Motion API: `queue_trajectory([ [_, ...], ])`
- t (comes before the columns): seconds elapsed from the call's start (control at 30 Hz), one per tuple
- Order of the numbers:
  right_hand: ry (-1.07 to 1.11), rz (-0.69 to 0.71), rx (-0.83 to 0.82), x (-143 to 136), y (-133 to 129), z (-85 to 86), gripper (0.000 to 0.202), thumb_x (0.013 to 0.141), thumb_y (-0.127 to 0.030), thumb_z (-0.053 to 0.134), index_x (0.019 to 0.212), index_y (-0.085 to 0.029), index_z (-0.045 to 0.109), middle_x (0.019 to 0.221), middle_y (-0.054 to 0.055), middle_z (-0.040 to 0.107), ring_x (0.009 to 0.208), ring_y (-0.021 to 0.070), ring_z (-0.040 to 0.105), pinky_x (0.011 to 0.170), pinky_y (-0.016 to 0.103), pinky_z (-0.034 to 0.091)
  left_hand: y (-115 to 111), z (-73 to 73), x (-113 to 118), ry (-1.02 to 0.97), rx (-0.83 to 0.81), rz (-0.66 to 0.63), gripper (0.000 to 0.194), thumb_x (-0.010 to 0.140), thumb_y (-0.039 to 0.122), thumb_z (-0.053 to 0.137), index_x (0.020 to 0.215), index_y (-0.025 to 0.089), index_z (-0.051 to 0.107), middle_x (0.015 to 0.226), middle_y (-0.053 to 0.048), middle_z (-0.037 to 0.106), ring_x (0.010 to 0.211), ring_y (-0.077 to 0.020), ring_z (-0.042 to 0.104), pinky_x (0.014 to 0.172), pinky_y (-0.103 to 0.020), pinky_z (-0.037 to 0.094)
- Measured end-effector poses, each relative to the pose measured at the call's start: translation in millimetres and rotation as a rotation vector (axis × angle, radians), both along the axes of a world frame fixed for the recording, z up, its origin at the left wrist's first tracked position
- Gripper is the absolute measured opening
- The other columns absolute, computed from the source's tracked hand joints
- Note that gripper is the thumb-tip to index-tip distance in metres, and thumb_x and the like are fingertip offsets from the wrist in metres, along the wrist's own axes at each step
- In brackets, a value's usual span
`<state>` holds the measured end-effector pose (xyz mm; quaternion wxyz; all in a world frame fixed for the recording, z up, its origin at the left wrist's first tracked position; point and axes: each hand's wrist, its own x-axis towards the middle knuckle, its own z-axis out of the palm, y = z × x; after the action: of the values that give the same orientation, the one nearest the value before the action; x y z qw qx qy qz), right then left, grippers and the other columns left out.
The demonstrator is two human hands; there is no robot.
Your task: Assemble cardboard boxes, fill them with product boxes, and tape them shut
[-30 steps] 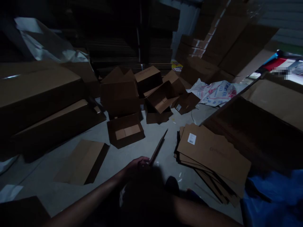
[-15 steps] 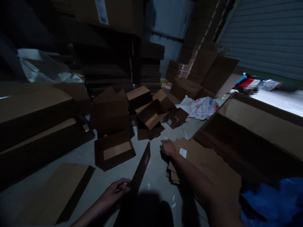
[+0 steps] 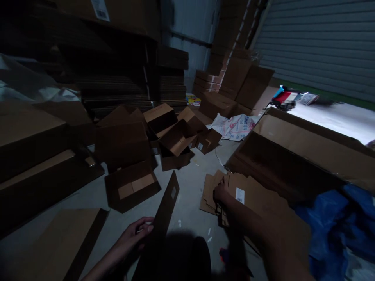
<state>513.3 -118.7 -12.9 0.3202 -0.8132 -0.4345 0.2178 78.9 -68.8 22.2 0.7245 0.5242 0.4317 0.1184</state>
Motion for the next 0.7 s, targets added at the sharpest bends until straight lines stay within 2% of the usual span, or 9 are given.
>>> queue_trajectory([
  [0.07,-0.001,0.061,-0.056,-17,-7,0.4,0.032,0.081,-0.043,0.077,0.093,-0.013,0.078,0.116,0.019,0.075,0.137,0.0408,0.051,0.124,0.063,0.018,0,-6.1,5,-0.025,-0.009,-0.007,0.064,0.075,0.065,0.080,0.120,0.021,0.067,0.082,0.001,0.060,0.070,-0.0144,0.057,0.060,-0.024,0.041],
  [0.1,0.014,0.101,-0.073,-30,-6,0.0,0.042,0.085,-0.048,0.073,0.108,-0.014,0.077,0.125,0.020,0.073,0.138,0.0393,0.052,0.123,0.061,0.022,0,-10.3,9,-0.038,-0.013,-0.018,0.065,0.072,0.061,0.083,0.120,0.020,0.067,0.083,0.000,0.063,0.070,-0.0145,0.057,0.061,-0.025,0.041],
  [0.2,0.159,0.242,-0.057,-88,9,0.2,0.073,0.098,-0.063,0.048,0.157,-0.022,0.042,0.157,0.014,0.052,0.141,0.0263,0.053,0.120,0.047,0.039,-2,-24.5,24,-0.092,-0.063,-0.055,0.075,0.060,0.051,0.092,0.122,0.018,0.064,0.087,-0.003,0.069,0.071,-0.0162,0.061,0.063,-0.026,0.042],
  [0.27,0.353,0.308,-0.014,-128,22,2.8,0.086,0.096,-0.067,0.050,0.165,-0.025,0.022,0.167,0.010,0.039,0.148,0.0230,0.044,0.122,0.044,0.037,-3,-29.8,29,-0.114,-0.080,-0.082,0.079,0.058,0.047,0.093,0.125,0.018,0.061,0.087,-0.004,0.071,0.071,-0.0168,0.062,0.064,-0.027,0.044],
  [0.33,0.587,0.333,0.019,-155,30,6.3,0.098,0.088,-0.067,0.063,0.166,-0.027,0.019,0.168,0.009,0.037,0.152,0.0248,0.038,0.126,0.046,0.030,-4,-27.1,26,-0.105,-0.042,-0.089,0.079,0.065,0.044,0.089,0.133,0.019,0.056,0.091,-0.004,0.072,0.072,-0.0164,0.063,0.065,-0.027,0.046],
  [0.4,0.764,0.338,0.042,-165,32,8.5,0.102,0.083,-0.062,0.071,0.166,-0.029,0.021,0.163,0.008,0.044,0.148,0.0262,0.043,0.126,0.047,0.030,-2,-16.3,18,-0.025,0.068,-0.073,0.069,0.077,0.038,0.079,0.138,0.019,0.054,0.092,-0.003,0.071,0.070,-0.0150,0.062,0.064,-0.026,0.045],
  [0.5,0.809,0.277,0.033,-152,23,11.8,0.099,0.082,-0.055,0.073,0.165,-0.030,0.025,0.151,0.009,0.054,0.130,0.0264,0.058,0.115,0.045,0.043,10,8.3,6,0.220,0.428,-0.091,0.046,0.085,0.025,0.062,0.131,0.018,0.064,0.075,0.001,0.066,0.064,-0.0142,0.059,0.064,-0.025,0.042],
  [0.6,0.605,0.185,0.009,-128,11,25.3,0.088,0.082,-0.041,0.068,0.162,-0.027,0.034,0.128,0.008,0.062,0.097,0.0215,0.066,0.093,0.040,0.054,25,34.4,2,0.431,0.737,-0.148,0.042,0.087,0.017,0.054,0.125,0.019,0.071,0.065,0.002,0.063,0.062,-0.0163,0.061,0.067,-0.027,0.043],
  [0.7,0.190,0.294,0.022,-122,-2,47.2,0.076,0.079,-0.023,0.058,0.154,-0.023,0.049,0.108,0.005,0.063,0.080,0.0176,0.061,0.083,0.036,0.053,31,54.7,0,0.609,0.887,-0.108,0.057,0.089,0.018,0.054,0.145,0.024,0.058,0.075,0.000,0.070,0.069,-0.0202,0.068,0.071,-0.029,0.047],
])
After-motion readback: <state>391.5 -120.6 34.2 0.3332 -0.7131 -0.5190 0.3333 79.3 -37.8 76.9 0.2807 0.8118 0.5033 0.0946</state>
